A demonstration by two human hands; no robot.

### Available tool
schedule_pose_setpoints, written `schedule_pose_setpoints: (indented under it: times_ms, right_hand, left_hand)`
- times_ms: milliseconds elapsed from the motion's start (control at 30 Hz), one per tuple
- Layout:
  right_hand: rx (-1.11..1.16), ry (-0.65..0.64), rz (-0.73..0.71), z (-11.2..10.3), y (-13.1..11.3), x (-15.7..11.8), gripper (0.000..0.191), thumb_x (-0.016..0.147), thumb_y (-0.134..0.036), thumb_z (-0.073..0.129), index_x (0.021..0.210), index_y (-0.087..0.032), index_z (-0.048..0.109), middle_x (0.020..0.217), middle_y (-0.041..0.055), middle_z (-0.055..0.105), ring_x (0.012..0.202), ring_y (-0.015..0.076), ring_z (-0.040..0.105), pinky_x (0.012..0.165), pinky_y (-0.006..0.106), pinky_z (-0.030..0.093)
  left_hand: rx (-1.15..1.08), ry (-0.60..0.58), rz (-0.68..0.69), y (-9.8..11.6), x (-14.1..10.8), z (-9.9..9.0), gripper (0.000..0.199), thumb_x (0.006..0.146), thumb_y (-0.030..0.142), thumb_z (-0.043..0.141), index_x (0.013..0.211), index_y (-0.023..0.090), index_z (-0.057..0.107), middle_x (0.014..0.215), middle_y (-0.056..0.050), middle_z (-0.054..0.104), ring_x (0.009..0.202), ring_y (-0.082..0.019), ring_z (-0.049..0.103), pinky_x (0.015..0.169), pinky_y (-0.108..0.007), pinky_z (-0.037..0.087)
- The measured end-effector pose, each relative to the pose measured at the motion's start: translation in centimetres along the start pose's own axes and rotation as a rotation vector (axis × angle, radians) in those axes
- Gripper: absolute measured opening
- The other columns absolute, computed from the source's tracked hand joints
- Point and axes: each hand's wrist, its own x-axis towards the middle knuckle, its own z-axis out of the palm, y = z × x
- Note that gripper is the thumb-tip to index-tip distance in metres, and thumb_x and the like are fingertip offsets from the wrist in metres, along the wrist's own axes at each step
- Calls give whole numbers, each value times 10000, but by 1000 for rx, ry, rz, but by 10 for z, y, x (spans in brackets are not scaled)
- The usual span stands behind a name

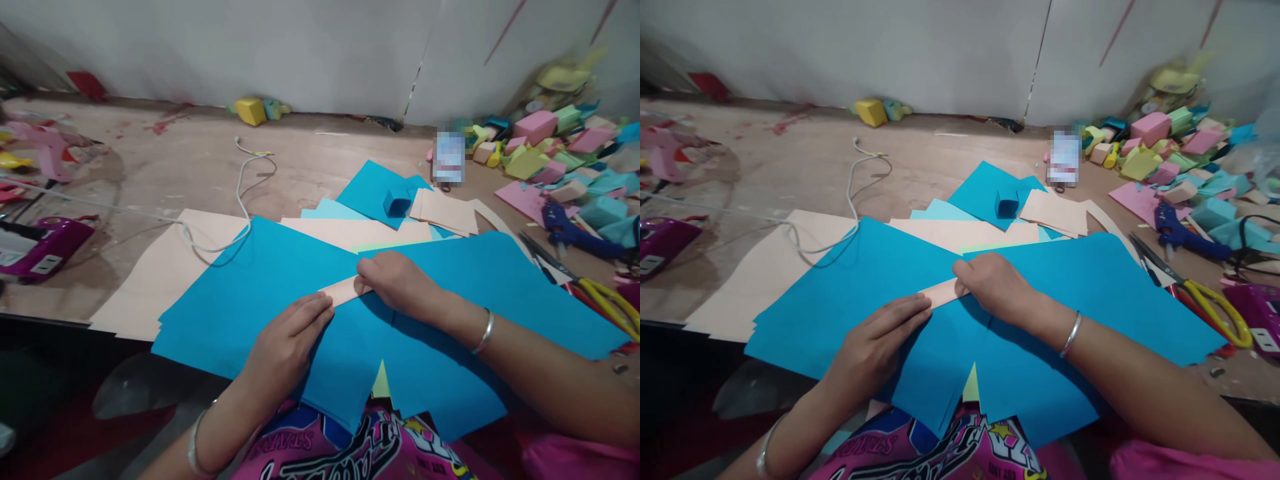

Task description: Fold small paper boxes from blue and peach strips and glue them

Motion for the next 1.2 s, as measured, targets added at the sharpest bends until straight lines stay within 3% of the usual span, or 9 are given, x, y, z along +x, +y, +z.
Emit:
schedule_pose_setpoints:
  times_ms: [467, 600, 833, 967, 1067, 1200]
  right_hand:
    - [-22, -33, 13, -4, -3, 2, 151, 930, -118, 520, 808, -150, 602, 724, 49, 651, 611, 139, 442, 591, 293, 195]
    - [-75, -23, -16, -1, -2, 0, 183, 963, -151, 493, 810, -149, 592, 697, 35, 624, 593, 134, 383, 592, 305, 181]
    - [-256, 127, -100, 6, 3, -2, 283, 990, -171, 457, 727, -165, 564, 622, 21, 530, 599, 143, 308, 594, 331, 156]
    - [-376, 237, -112, 7, 0, -3, 267, 962, -149, 504, 704, -183, 563, 631, 29, 501, 631, 164, 304, 607, 344, 148]
    - [-492, 315, -143, 6, -8, -5, 264, 948, -115, 511, 700, -183, 575, 673, 52, 523, 676, 184, 334, 626, 356, 163]
    - [-462, 261, -327, 6, -24, -10, 226, 964, -110, 480, 799, -153, 628, 778, 72, 589, 733, 193, 398, 660, 374, 214]
  left_hand:
    - [50, -54, 32, -5, 7, -3, 279, 1023, 189, 382, 1088, 103, 639, 1075, -150, 713, 1027, -260, 677, 841, -392, 604]
    - [5, -46, 21, -9, 2, -1, 254, 995, 112, 405, 1119, 102, 626, 1123, -154, 698, 1078, -251, 659, 877, -386, 590]
    - [-3, -65, 13, -6, 0, -3, 213, 957, 98, 479, 1112, 106, 626, 1117, -151, 700, 1094, -285, 655, 871, -431, 585]
    - [-24, -114, -13, -2, 2, -4, 186, 926, 114, 558, 1095, 88, 631, 1205, -179, 674, 1280, -333, 562, 981, -456, 552]
    - [-13, -118, 4, -1, 3, -3, 192, 941, 113, 529, 1104, 102, 631, 1284, -169, 660, 1278, -310, 577, 1029, -478, 529]
    - [6, -102, 6, -1, 4, -1, 184, 948, 111, 515, 1086, 129, 635, 1252, -131, 695, 1210, -283, 634, 1049, -507, 517]
